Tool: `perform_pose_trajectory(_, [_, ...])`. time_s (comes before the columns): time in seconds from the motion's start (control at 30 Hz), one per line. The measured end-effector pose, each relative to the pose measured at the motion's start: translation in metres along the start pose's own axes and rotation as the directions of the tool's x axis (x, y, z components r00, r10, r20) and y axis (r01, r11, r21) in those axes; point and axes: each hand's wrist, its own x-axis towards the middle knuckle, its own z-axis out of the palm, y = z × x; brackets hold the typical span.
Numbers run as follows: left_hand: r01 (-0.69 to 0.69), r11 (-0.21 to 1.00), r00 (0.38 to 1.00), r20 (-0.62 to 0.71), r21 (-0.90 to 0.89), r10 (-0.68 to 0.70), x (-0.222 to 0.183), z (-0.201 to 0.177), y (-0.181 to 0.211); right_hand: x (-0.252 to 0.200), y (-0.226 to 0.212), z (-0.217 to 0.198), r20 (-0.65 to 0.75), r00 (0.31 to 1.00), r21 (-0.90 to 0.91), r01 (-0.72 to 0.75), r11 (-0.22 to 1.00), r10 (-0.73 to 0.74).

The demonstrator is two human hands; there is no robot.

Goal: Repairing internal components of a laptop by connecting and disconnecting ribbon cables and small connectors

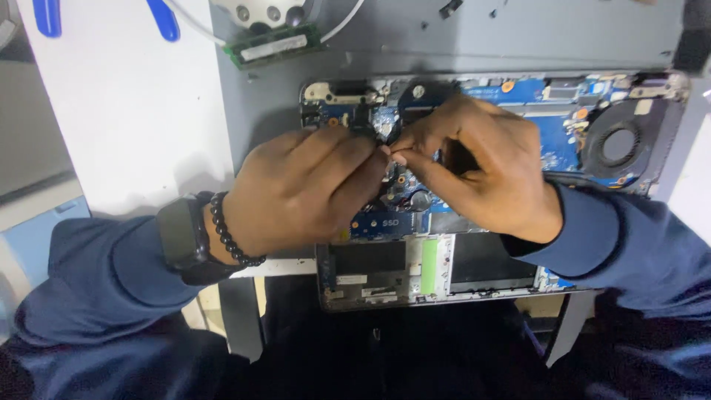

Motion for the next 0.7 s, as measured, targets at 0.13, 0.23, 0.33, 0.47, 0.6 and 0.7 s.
perform_pose_trajectory(0.13, [0.178,0.953,0.983,0.078,-0.244,-0.164,0.003,-0.004,-0.001,-0.006,0.002,0.0,0.018,1.0,-0.033,0.01,0.999,-0.009])
perform_pose_trajectory(0.23, [0.275,0.858,0.961,0.129,-0.434,-0.243,0.003,-0.004,-0.003,-0.003,0.0,-0.001,0.031,0.999,0.006,-0.008,1.0,0.008])
perform_pose_trajectory(0.33, [0.362,0.71,0.932,0.209,-0.604,-0.298,0.012,-0.01,-0.004,-0.003,0.001,0.0,0.037,0.999,0.023,-0.007,1.0,0.006])
perform_pose_trajectory(0.47, [0.449,0.632,0.893,0.295,-0.632,-0.34,0.013,-0.012,-0.007,-0.002,0.0,-0.001,0.042,0.999,0.029,-0.008,1.0,0.007])
perform_pose_trajectory(0.6, [0.499,0.581,0.866,0.357,-0.643,-0.349,0.016,-0.014,-0.008,-0.001,-0.002,-0.002,0.057,0.998,0.027,-0.009,1.0,0.007])
perform_pose_trajectory(0.7, [0.525,0.561,0.851,0.384,-0.64,-0.358,0.017,-0.015,-0.01,0.0,-0.001,-0.002,0.06,0.998,0.023,0.002,1.0,-0.004])
